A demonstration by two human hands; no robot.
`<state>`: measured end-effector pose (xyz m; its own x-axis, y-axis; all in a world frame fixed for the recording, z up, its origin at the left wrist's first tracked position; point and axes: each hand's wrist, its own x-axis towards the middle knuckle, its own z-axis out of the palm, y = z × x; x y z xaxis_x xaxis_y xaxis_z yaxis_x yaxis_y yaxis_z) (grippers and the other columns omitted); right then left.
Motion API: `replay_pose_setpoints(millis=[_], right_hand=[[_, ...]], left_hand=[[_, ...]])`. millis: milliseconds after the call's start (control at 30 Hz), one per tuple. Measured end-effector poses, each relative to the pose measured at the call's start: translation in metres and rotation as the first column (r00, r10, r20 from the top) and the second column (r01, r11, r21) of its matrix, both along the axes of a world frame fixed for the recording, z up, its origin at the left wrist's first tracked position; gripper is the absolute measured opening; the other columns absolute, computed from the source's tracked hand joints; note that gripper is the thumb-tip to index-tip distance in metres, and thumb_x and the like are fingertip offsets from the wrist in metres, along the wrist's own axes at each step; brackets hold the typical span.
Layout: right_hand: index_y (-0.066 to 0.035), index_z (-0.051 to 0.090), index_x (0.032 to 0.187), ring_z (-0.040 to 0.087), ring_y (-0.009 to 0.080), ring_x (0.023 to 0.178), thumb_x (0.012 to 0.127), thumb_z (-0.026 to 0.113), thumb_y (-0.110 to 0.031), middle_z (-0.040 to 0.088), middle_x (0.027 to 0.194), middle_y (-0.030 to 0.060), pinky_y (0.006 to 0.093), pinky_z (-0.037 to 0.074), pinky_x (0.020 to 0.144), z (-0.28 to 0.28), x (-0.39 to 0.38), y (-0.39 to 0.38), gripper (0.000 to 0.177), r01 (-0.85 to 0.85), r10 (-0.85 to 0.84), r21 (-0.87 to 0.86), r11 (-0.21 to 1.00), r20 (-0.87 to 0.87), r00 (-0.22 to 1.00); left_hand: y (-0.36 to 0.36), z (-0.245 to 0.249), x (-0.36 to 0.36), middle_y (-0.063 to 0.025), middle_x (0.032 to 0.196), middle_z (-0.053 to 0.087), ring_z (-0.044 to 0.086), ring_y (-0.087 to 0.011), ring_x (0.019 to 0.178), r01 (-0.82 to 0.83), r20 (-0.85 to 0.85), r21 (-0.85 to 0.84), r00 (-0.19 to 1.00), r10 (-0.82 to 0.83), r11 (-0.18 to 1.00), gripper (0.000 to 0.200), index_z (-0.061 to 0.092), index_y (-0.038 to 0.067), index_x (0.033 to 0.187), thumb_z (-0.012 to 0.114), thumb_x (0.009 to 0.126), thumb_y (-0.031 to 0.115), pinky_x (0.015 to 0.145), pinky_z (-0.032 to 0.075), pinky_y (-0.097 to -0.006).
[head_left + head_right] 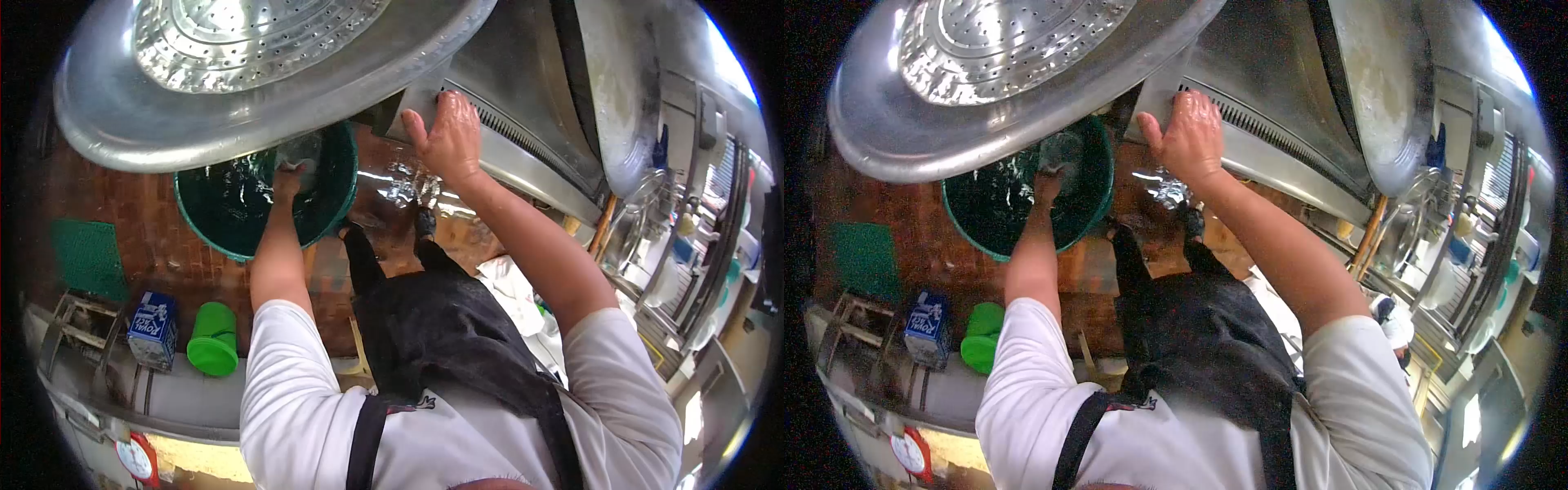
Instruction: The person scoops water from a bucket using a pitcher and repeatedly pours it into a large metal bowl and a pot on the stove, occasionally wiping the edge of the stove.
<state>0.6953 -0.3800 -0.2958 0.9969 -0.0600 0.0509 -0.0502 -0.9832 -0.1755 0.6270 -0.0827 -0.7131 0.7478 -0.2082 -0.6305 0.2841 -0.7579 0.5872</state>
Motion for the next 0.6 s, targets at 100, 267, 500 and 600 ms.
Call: replay_pose_setpoints(millis=[100,267,500,600], right_hand=[[0.005,0.053,0.097,0.054,0.0387,0.097,0.088,0.056,-0.051,0.057,0.098,0.0227,0.0467,0.041,0.09,0.005,-0.002,-0.001,0.056,0.024,-0.023,0.008,1.0,-0.039,0.999],[0.005,0.057,0.103,0.055,0.0335,0.104,0.089,0.053,-0.054,0.059,0.102,0.0196,0.0446,0.04,0.094,0.009,-0.005,-0.005,0.061,0.02,-0.02,0.014,1.0,-0.058,0.998],[0.005,0.055,0.114,0.052,0.0366,0.115,0.085,0.064,-0.042,0.057,0.116,0.0232,0.0477,0.041,0.098,0.036,-0.014,-0.031,0.056,0.018,0.035,0.287,0.958,-0.179,0.983],[-0.002,0.056,0.119,0.052,0.0373,0.112,0.086,0.065,-0.036,0.056,0.11,0.0204,0.0485,0.041,0.098,0.024,-0.033,-0.069,0.048,-0.114,0.061,0.55,0.827,0.115,0.992]], left_hand=[[-0.001,0.048,-0.016,-0.0237,0.115,0.065,0.061,-0.0387,0.107,-0.022,0.196,0.03,0.98,0.016,0.999,0.056,0.06,-0.004,0.117,0.071,0.084,0.04,0.089,0.048,-0.0411],[-0.022,0.255,-0.031,-0.0215,0.106,0.068,0.064,-0.036,0.101,-0.317,0.063,-0.211,0.939,0.337,0.925,0.043,0.062,-0.001,0.114,0.072,0.083,0.028,0.086,0.049,-0.0392],[-0.037,0.408,-0.051,-0.0136,0.098,0.071,0.067,-0.0229,0.09,-0.323,0.232,-0.341,0.881,0.412,0.883,0.032,0.064,-0.002,0.108,0.071,0.083,0.016,0.082,0.049,-0.0341],[-0.079,0.527,-0.044,-0.0092,0.093,0.071,0.064,-0.0169,0.081,-0.281,0.268,-0.332,0.887,0.375,0.901,0.025,0.065,-0.002,0.104,0.07,0.085,0.013,0.075,0.049,-0.031]])
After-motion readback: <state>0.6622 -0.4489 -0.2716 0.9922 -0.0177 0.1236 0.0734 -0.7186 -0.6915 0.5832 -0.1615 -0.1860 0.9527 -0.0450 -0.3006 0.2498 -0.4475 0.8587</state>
